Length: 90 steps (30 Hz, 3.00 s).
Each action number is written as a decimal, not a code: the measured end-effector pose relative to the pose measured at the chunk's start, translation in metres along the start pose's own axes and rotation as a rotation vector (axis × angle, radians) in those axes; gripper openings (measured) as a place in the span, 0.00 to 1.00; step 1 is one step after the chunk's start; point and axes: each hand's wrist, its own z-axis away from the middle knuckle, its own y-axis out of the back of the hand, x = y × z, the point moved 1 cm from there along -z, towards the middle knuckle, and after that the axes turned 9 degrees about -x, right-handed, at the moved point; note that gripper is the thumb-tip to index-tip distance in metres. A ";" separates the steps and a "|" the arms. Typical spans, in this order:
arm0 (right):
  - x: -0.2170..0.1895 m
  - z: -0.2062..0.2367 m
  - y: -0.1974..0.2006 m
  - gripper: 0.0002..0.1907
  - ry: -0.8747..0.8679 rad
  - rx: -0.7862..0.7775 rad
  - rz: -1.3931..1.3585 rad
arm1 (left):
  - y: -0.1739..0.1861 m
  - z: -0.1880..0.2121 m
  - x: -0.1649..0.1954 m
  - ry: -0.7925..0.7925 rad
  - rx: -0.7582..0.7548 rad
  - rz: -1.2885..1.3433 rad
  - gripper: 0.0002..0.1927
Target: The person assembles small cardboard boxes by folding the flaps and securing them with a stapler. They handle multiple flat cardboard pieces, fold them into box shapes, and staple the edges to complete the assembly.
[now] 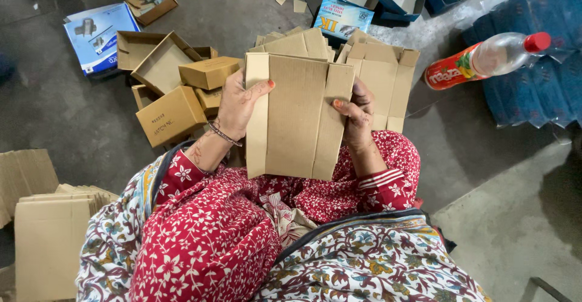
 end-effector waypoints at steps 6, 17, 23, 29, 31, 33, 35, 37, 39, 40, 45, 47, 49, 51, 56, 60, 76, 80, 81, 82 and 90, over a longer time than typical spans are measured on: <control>0.005 -0.002 0.008 0.15 0.157 -0.126 0.142 | 0.005 -0.006 -0.017 0.154 0.007 0.204 0.09; 0.023 -0.022 0.033 0.09 0.076 -0.007 -0.003 | -0.005 -0.002 0.000 -0.054 -0.026 0.265 0.13; 0.028 -0.021 0.041 0.07 0.040 -0.024 -0.001 | 0.002 0.001 -0.016 -0.149 -0.129 0.173 0.13; 0.016 -0.024 0.019 0.14 -0.155 -0.007 0.034 | 0.004 -0.003 -0.012 -0.112 -0.143 0.199 0.12; 0.011 -0.021 0.017 0.18 -0.343 0.051 0.002 | 0.002 0.000 -0.004 -0.145 -0.162 0.301 0.15; 0.005 -0.022 0.023 0.11 -0.276 0.263 -0.058 | 0.000 0.001 0.006 -0.162 -0.156 0.474 0.28; 0.004 -0.019 0.032 0.10 -0.187 0.423 -0.181 | -0.003 0.000 0.012 -0.096 -0.028 0.572 0.33; 0.005 -0.018 0.043 0.12 -0.065 0.513 -0.376 | -0.007 -0.003 0.015 0.004 -0.032 0.395 0.39; 0.011 -0.017 0.045 0.10 -0.095 0.378 -0.273 | -0.016 -0.004 0.009 0.153 -0.160 -0.049 0.47; 0.014 -0.017 0.043 0.11 -0.106 0.311 -0.221 | -0.019 -0.004 0.004 0.216 -0.180 -0.045 0.48; 0.027 -0.006 0.012 0.19 -0.326 -0.083 0.020 | -0.004 -0.005 -0.020 0.046 -0.008 0.262 0.23; 0.025 -0.004 0.006 0.24 -0.360 -0.256 0.182 | 0.015 -0.007 -0.025 -0.141 0.110 0.499 0.19; 0.021 -0.004 0.008 0.28 -0.431 -0.354 0.289 | 0.030 -0.008 -0.028 -0.275 0.185 0.601 0.15; 0.018 -0.012 0.020 0.23 -0.345 -0.110 0.281 | 0.034 -0.009 -0.032 -0.350 0.204 0.578 0.10; 0.000 -0.017 0.049 0.27 -0.127 0.170 -0.207 | 0.021 -0.003 -0.037 -0.262 0.192 0.187 0.07; -0.017 -0.012 0.039 0.31 -0.003 -0.102 -0.178 | 0.012 0.005 -0.027 -0.119 -0.032 -0.002 0.12; -0.010 -0.008 0.017 0.12 0.091 -0.143 0.251 | -0.005 -0.002 0.000 0.034 0.008 0.323 0.18; 0.007 -0.019 0.030 0.09 0.039 0.068 0.139 | -0.004 -0.002 -0.005 -0.055 0.032 0.287 0.22; 0.010 -0.019 0.034 0.09 0.034 0.084 0.122 | -0.004 -0.001 -0.007 -0.061 0.026 0.303 0.22; 0.012 -0.019 0.039 0.09 0.028 0.099 0.104 | -0.003 -0.001 -0.010 -0.071 -0.003 0.318 0.20; 0.013 -0.020 0.040 0.09 0.010 0.039 0.109 | 0.001 0.000 -0.020 -0.110 -0.097 0.196 0.11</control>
